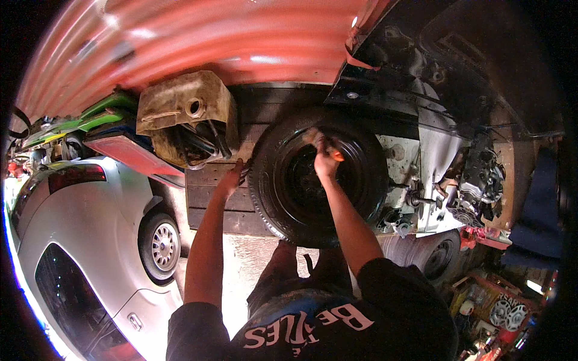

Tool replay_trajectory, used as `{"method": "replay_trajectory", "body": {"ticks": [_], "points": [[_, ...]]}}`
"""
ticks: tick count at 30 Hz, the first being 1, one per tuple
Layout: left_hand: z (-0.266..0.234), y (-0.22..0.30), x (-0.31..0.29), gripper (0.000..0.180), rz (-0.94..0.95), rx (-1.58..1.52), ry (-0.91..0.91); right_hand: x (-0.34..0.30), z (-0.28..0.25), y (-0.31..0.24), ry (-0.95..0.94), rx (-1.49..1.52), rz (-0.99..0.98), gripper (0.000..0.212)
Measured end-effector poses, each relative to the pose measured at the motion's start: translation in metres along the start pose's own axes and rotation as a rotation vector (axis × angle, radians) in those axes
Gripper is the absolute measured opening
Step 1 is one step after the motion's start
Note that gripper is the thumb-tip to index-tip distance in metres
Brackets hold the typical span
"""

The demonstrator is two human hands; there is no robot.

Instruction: The person uses a small brush to scrub the inner rim and sidewall of a car tire mounted on a vehicle. The person repeatedly rotates the tire by hand to access different sections while continuing to scrub the surface.

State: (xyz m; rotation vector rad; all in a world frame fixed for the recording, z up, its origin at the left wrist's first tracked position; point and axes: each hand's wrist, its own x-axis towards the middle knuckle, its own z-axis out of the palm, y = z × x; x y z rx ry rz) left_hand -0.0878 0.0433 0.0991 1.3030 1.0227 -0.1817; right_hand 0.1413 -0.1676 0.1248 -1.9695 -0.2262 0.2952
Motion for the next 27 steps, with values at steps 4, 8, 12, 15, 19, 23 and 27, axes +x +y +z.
{"method": "replay_trajectory", "body": {"ticks": [4,8,12,15,19,23,27], "points": [[0.022,0.011,-0.009,0.081,0.019,-0.016,-0.026,-0.035,0.01,0.007,-0.019,-0.141,0.11,0.058],[-0.009,-0.025,0.03,0.084,0.017,0.154,0.086,-0.083,0.05,0.056,-0.085,0.355,-0.031,0.045],[0.004,-0.028,0.029,0.082,0.035,0.118,-0.012,-0.007,0.004,0.039,0.052,0.138,0.27,0.05],[0.015,-0.017,0.02,0.084,0.035,0.137,-0.027,0.009,0.007,0.034,0.242,0.665,0.36,0.038],[0.017,-0.016,0.033,0.08,0.045,0.277,0.004,-0.076,0.032,0.092,-0.058,0.087,0.1,0.029],[0.016,-0.026,0.041,0.077,0.116,0.33,0.015,-0.091,-0.037,0.12,-0.592,-0.469,-0.372,0.026],[0.031,0.007,0.0,0.082,0.285,0.485,0.019,-0.046,-0.14,0.08,-0.889,-1.012,-0.266,0.029]]}}
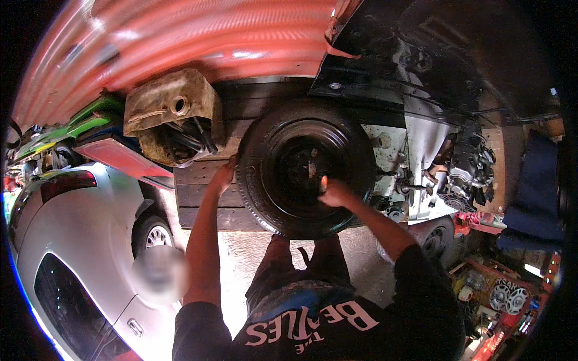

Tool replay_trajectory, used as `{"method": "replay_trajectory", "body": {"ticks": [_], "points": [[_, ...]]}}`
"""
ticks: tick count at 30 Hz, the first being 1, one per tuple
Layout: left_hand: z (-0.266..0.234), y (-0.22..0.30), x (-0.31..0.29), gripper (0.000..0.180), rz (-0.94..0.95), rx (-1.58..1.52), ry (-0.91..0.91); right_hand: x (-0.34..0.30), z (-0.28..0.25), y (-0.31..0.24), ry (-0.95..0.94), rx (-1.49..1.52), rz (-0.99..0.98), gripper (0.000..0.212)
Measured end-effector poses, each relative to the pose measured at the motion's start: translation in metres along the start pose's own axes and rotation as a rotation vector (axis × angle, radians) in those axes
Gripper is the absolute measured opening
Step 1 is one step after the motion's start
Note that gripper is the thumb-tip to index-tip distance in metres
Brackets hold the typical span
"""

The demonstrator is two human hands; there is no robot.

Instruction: The person uses a small brush to scrub the inner rim and sidewall of a car tire mounted on a vehicle. The person repeatedly rotates the tire by hand to access different sections while continuing to scrub the surface.

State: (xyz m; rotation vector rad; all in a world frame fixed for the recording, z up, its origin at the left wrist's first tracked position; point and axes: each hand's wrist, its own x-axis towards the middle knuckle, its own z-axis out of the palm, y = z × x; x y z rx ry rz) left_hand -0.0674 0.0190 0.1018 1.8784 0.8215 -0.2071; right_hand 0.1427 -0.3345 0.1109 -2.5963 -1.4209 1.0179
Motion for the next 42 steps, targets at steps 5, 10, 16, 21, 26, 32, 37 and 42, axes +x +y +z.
{"method": "replay_trajectory", "body": {"ticks": [5,10,16,21,26,32,37,42], "points": [[-0.015,0.03,-0.016,0.085,-0.165,-0.067,-0.032,0.017,-0.102,0.015,0.536,-0.138,0.076,0.034],[-0.009,0.044,-0.014,0.085,-0.198,-0.065,-0.051,0.105,-0.095,-0.03,0.717,0.105,-0.027,0.023],[-0.005,0.016,-0.014,0.081,-0.07,-0.078,-0.016,0.112,-0.071,-0.093,0.954,-0.054,-0.581,0.021],[-0.012,0.019,-0.013,0.071,-0.153,-0.002,-0.098,0.04,-0.114,0.016,0.668,-0.115,-0.138,0.051],[0.003,0.032,-0.017,0.065,-0.062,0.112,-0.076,-0.062,-0.065,0.012,0.24,-0.006,0.005,0.046],[0.016,0.022,-0.011,0.066,-0.036,0.139,-0.028,-0.047,-0.11,0.037,0.688,0.278,0.343,0.038],[0.005,-0.019,-0.001,0.068,0.071,0.291,-0.062,0.065,-0.128,0.01,0.891,0.037,0.287,0.034],[0.018,0.044,-0.012,0.074,-0.094,0.196,-0.059,0.15,-0.109,-0.069,1.017,0.217,-0.154,0.026]]}}
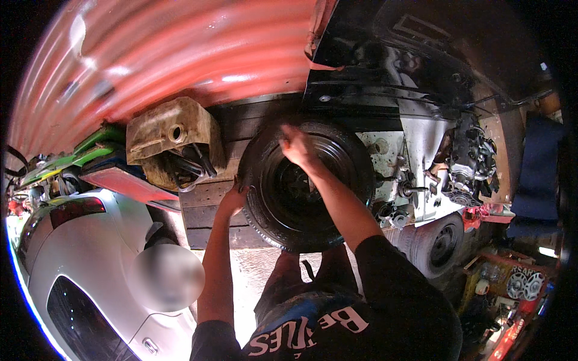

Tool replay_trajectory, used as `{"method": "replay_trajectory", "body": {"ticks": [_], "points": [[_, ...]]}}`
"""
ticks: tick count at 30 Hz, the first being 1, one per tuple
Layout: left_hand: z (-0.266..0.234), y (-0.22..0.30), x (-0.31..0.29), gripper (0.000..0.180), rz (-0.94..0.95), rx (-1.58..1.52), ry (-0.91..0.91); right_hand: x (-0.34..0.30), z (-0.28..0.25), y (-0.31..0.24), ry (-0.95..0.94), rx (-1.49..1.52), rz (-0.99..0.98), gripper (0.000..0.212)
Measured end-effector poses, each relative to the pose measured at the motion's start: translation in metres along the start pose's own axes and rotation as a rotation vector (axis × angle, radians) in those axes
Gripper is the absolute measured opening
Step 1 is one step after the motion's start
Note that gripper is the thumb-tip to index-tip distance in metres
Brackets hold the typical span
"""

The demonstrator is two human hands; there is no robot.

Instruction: The person uses a small brush to scrub the inner rim and sidewall of a car tire mounted on a vehicle. The person repeatedly rotates the tire by hand to access different sections while continuing to scrub the surface.

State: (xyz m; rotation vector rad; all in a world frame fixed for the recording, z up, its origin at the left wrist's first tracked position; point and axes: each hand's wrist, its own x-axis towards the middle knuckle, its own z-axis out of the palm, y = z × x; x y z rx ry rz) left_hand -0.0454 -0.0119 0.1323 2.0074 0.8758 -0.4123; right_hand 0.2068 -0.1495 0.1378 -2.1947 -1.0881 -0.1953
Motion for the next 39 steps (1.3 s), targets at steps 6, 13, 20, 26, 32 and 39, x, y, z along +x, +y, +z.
{"method": "replay_trajectory", "body": {"ticks": [6,13,20,26,32,39], "points": [[-0.006,-0.029,0.0,0.07,0.025,-0.006,-0.007,0.034,-0.015,0.04,0.047,0.191,0.609,0.033],[-0.003,-0.071,0.019,0.074,0.048,0.014,-0.017,0.041,-0.061,0.1,0.357,0.02,0.923,0.031],[-0.001,-0.006,0.013,0.076,0.039,0.06,-0.057,0.042,0.032,0.102,0.281,0.644,0.83,0.034],[-0.009,-0.019,0.0,0.075,0.008,0.038,-0.034,0.014,-0.059,0.13,-0.037,0.277,0.345,0.024],[-0.008,0.001,-0.002,0.073,0.01,0.022,-0.12,-0.111,-0.177,0.12,-0.117,-0.022,0.191,0.043],[0.004,-0.037,0.016,0.085,0.125,0.101,-0.038,-0.192,-0.218,0.083,-0.555,0.289,0.339,0.038]]}}
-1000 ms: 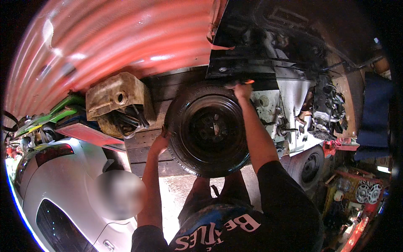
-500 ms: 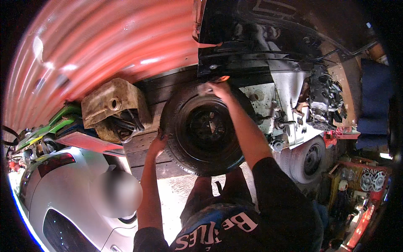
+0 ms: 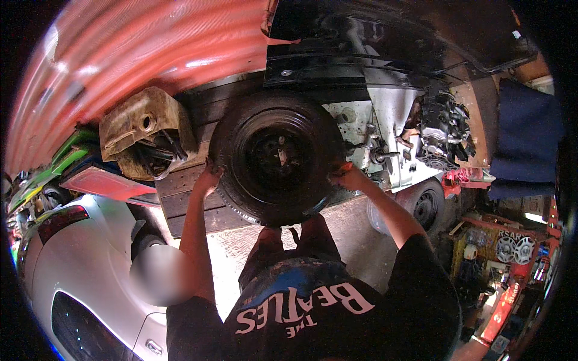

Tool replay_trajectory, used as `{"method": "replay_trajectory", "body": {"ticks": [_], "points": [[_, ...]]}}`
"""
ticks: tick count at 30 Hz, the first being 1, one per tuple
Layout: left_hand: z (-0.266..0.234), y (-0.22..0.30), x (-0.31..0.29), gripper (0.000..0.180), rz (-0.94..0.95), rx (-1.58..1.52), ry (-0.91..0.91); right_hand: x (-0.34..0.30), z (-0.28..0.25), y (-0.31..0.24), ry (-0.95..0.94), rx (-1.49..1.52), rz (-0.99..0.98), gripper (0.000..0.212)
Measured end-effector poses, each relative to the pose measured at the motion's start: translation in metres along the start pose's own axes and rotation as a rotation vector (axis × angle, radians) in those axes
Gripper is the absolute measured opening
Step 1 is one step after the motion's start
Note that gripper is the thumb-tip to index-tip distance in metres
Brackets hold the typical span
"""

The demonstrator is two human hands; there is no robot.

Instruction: The person uses a small brush to scrub the inner rim and sidewall of a car tire mounted on a vehicle. The person repeatedly rotates the tire by hand to access different sections while continuing to scrub the surface.

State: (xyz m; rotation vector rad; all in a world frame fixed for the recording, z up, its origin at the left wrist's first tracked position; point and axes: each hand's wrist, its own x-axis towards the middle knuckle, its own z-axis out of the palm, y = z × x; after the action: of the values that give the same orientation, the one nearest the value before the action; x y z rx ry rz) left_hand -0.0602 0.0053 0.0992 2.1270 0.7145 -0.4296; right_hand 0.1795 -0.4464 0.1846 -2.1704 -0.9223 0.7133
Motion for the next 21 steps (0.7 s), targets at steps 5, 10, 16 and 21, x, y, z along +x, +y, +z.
{"method": "replay_trajectory", "body": {"ticks": [5,10,16,21], "points": [[0.004,-0.041,0.012,0.085,0.072,0.2,0.051,0.061,-0.035,-0.007,0.106,-0.29,0.026,0.038],[0.035,0.022,0.004,0.067,0.248,0.372,-0.111,0.015,-0.016,0.009,0.315,-0.664,-0.058,0.042],[0.058,-0.085,0.019,0.086,0.174,0.736,-0.023,-0.066,0.122,-0.086,-0.16,-0.484,-0.009,0.054],[0.078,0.0,-0.006,0.076,0.16,0.674,-0.188,-0.074,0.096,0.009,-0.028,0.094,0.038,0.047]]}}
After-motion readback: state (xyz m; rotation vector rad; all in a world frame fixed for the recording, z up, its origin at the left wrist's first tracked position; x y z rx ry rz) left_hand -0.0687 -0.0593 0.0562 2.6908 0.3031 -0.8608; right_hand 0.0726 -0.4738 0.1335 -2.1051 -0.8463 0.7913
